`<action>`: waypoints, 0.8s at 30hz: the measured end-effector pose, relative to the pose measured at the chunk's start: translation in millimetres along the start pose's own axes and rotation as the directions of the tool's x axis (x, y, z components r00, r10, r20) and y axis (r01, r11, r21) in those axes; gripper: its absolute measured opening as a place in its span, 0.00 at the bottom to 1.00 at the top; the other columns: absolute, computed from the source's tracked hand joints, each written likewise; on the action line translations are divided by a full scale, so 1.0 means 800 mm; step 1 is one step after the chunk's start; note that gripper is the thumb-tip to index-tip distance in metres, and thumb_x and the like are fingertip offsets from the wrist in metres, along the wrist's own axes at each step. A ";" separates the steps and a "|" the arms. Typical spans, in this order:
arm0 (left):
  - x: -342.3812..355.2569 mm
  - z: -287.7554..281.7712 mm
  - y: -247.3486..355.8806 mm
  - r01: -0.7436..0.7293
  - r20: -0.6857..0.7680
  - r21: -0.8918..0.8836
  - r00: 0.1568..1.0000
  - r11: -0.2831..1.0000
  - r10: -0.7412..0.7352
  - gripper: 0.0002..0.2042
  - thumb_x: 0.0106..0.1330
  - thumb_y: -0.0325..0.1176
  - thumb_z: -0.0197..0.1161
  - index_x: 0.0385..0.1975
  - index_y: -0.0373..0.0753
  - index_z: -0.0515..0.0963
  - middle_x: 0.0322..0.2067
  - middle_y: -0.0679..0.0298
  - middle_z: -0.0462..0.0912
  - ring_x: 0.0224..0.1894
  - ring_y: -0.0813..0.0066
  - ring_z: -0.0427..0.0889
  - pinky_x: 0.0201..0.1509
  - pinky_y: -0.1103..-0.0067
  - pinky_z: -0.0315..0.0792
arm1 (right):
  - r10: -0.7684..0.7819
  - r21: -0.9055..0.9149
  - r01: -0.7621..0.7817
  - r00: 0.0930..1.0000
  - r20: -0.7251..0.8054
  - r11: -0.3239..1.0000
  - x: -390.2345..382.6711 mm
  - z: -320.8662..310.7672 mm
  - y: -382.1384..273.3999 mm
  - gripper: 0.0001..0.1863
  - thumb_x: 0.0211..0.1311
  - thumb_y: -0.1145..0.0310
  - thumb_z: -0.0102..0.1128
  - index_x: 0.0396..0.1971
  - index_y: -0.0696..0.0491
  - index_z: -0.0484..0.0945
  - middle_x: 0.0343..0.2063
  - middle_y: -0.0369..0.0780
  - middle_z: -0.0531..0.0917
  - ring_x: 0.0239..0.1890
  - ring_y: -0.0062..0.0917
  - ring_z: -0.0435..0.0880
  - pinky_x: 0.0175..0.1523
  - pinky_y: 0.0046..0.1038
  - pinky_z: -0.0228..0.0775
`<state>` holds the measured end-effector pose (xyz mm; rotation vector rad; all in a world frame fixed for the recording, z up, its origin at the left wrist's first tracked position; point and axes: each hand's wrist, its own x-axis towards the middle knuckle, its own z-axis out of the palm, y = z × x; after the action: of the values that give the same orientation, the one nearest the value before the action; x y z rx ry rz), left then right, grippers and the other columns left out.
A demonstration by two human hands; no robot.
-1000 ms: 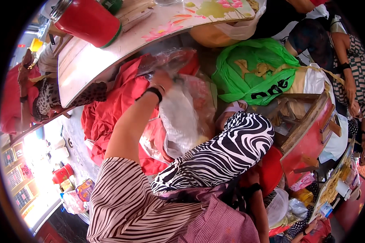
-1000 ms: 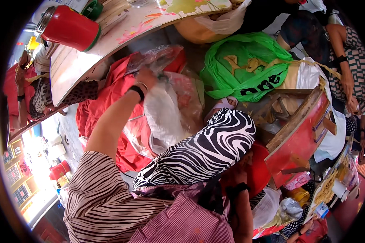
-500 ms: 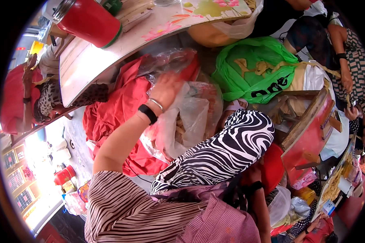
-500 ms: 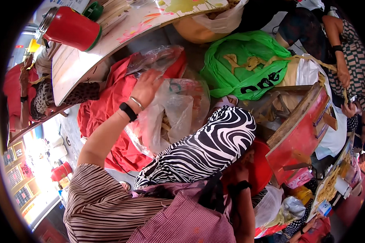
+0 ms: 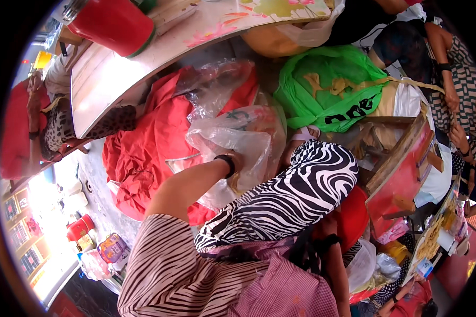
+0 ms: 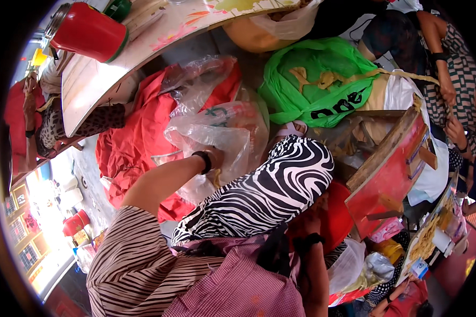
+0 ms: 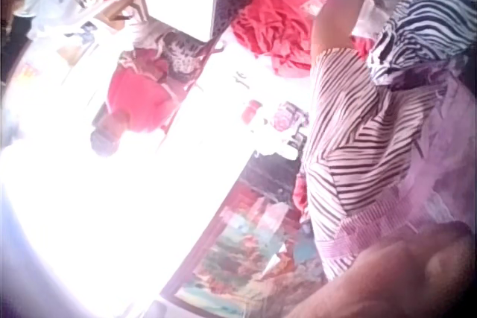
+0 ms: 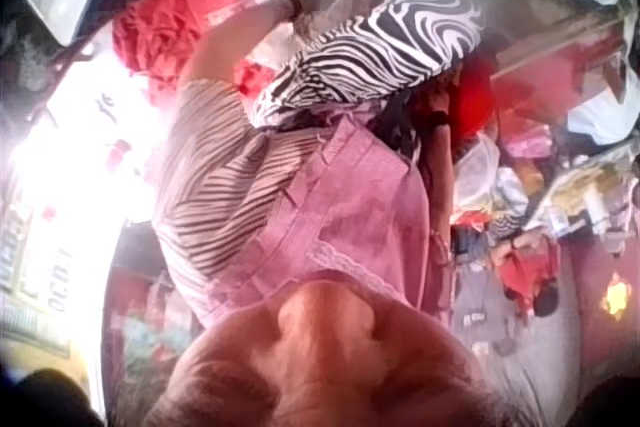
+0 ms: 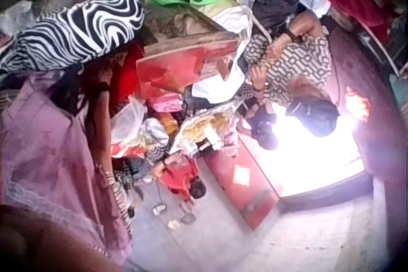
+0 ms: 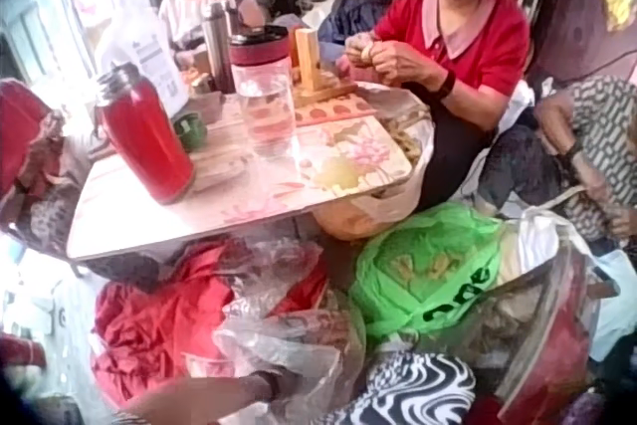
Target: The person shapes strips of dough by hand and places them into a red bucket, occasionally reaching for more dough from a plastic bag.
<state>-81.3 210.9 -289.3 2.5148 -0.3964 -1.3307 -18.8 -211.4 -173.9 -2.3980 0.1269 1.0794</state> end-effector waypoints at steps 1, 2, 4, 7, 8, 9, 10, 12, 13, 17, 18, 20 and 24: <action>0.005 -0.025 0.006 0.089 -0.105 -0.291 0.987 0.953 -0.124 0.13 0.56 0.35 0.50 0.37 0.40 0.78 0.38 0.53 0.79 0.41 0.56 0.78 0.46 0.67 0.70 | 0.003 -0.005 -0.003 1.000 0.001 1.000 -0.003 -0.002 -0.009 0.13 0.51 0.65 0.50 0.35 0.53 0.76 0.29 0.44 0.81 0.32 0.37 0.81 0.37 0.33 0.74; 0.007 -0.041 0.007 0.086 -0.102 -0.297 0.987 0.951 -0.121 0.13 0.56 0.35 0.50 0.37 0.40 0.78 0.38 0.53 0.79 0.41 0.56 0.78 0.46 0.67 0.70 | -0.221 -0.271 0.231 0.973 0.069 0.934 -0.007 -0.007 -0.019 0.14 0.50 0.64 0.51 0.36 0.52 0.76 0.30 0.44 0.81 0.33 0.38 0.80 0.39 0.34 0.73; 0.013 -0.063 0.005 0.127 -0.212 -0.333 0.955 0.934 -0.206 0.14 0.59 0.35 0.48 0.40 0.41 0.77 0.46 0.52 0.74 0.49 0.60 0.74 0.49 0.67 0.69 | -0.291 -0.396 0.322 0.947 0.138 0.860 -0.010 -0.008 -0.017 0.17 0.48 0.60 0.54 0.37 0.51 0.76 0.32 0.43 0.80 0.35 0.38 0.80 0.40 0.35 0.73; 0.026 -0.063 -0.007 0.030 -0.441 -0.431 0.865 0.902 -0.240 0.14 0.52 0.38 0.56 0.37 0.40 0.77 0.37 0.54 0.79 0.40 0.56 0.78 0.47 0.68 0.70 | -0.251 -0.367 0.303 0.951 0.182 0.880 -0.003 -0.007 -0.003 0.18 0.47 0.58 0.56 0.38 0.51 0.76 0.33 0.43 0.79 0.35 0.38 0.80 0.40 0.35 0.72; 0.042 -0.044 -0.026 0.025 -0.410 -0.367 0.893 0.930 -0.186 0.16 0.51 0.37 0.57 0.40 0.39 0.76 0.41 0.53 0.78 0.43 0.58 0.77 0.48 0.69 0.69 | -0.229 -0.335 0.284 0.954 0.195 0.898 -0.003 -0.003 -0.004 0.19 0.47 0.58 0.56 0.39 0.51 0.75 0.33 0.43 0.79 0.35 0.38 0.80 0.40 0.35 0.73; 0.045 -0.031 -0.028 0.022 -0.405 -0.370 0.896 0.929 -0.182 0.16 0.51 0.37 0.57 0.40 0.39 0.76 0.41 0.53 0.78 0.43 0.58 0.77 0.48 0.69 0.69 | -0.158 -0.372 0.213 0.972 0.174 0.903 -0.006 -0.003 -0.019 0.17 0.48 0.60 0.55 0.39 0.51 0.75 0.33 0.44 0.79 0.35 0.38 0.80 0.40 0.35 0.73; 0.041 -0.019 -0.028 0.023 -0.373 -0.356 0.913 0.934 -0.165 0.17 0.51 0.37 0.57 0.41 0.39 0.75 0.41 0.53 0.77 0.44 0.58 0.76 0.49 0.69 0.69 | -0.120 -0.389 0.173 0.980 0.158 0.905 -0.006 -0.004 -0.020 0.17 0.48 0.61 0.54 0.38 0.52 0.75 0.33 0.44 0.79 0.35 0.38 0.80 0.40 0.35 0.73; 0.025 0.009 -0.024 0.026 -0.306 -0.328 0.943 0.944 -0.132 0.18 0.50 0.37 0.57 0.42 0.40 0.75 0.43 0.54 0.77 0.45 0.59 0.76 0.49 0.69 0.68 | -0.051 -0.262 0.078 0.993 0.106 0.962 -0.002 -0.004 -0.011 0.16 0.49 0.63 0.53 0.38 0.53 0.75 0.34 0.45 0.79 0.35 0.38 0.79 0.40 0.34 0.73; 0.017 0.021 -0.021 0.024 -0.271 -0.313 0.956 0.949 -0.113 0.18 0.50 0.37 0.57 0.42 0.40 0.74 0.43 0.54 0.76 0.45 0.59 0.76 0.50 0.69 0.68 | -0.028 -0.187 0.044 0.996 0.088 0.981 -0.003 -0.004 -0.007 0.15 0.49 0.64 0.53 0.38 0.53 0.75 0.34 0.45 0.79 0.36 0.38 0.79 0.40 0.34 0.73; 0.013 0.036 -0.018 0.138 -0.201 -0.314 0.957 0.939 -0.208 0.19 0.51 0.40 0.57 0.43 0.40 0.73 0.45 0.55 0.76 0.47 0.59 0.75 0.50 0.69 0.67 | -0.098 -0.200 0.121 0.988 0.122 0.972 -0.003 -0.004 -0.008 0.14 0.49 0.65 0.53 0.37 0.53 0.75 0.36 0.46 0.77 0.37 0.37 0.79 0.40 0.33 0.73; 0.017 0.034 -0.016 0.249 -0.206 -0.344 0.920 0.905 -0.332 0.20 0.52 0.42 0.56 0.43 0.40 0.73 0.45 0.55 0.75 0.48 0.59 0.74 0.51 0.69 0.67 | -0.182 -0.339 0.221 0.973 0.143 0.914 0.000 -0.003 -0.003 0.13 0.49 0.66 0.54 0.36 0.53 0.76 0.36 0.46 0.77 0.38 0.37 0.79 0.40 0.33 0.73; -0.012 -0.017 0.003 0.202 -0.138 -0.535 0.937 0.821 -0.320 0.19 0.54 0.45 0.53 0.41 0.39 0.73 0.43 0.55 0.76 0.47 0.59 0.74 0.49 0.69 0.67 | -0.096 -0.273 0.121 0.990 0.102 0.955 -0.004 -0.004 0.007 0.11 0.49 0.66 0.54 0.33 0.53 0.77 0.35 0.44 0.77 0.38 0.37 0.78 0.41 0.32 0.73; -0.036 -0.015 -0.011 0.092 -0.174 -0.682 0.943 0.725 -0.283 0.18 0.52 0.43 0.55 0.39 0.39 0.73 0.41 0.54 0.76 0.45 0.58 0.75 0.47 0.69 0.68 | -0.217 -0.152 0.217 0.976 0.021 0.964 -0.008 -0.002 0.011 0.10 0.49 0.68 0.54 0.32 0.52 0.78 0.34 0.41 0.78 0.37 0.36 0.79 0.40 0.31 0.73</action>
<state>-86.2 230.4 -264.2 2.0836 0.3648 -0.9283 -24.4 -220.8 -171.7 -2.4750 -0.2246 1.0242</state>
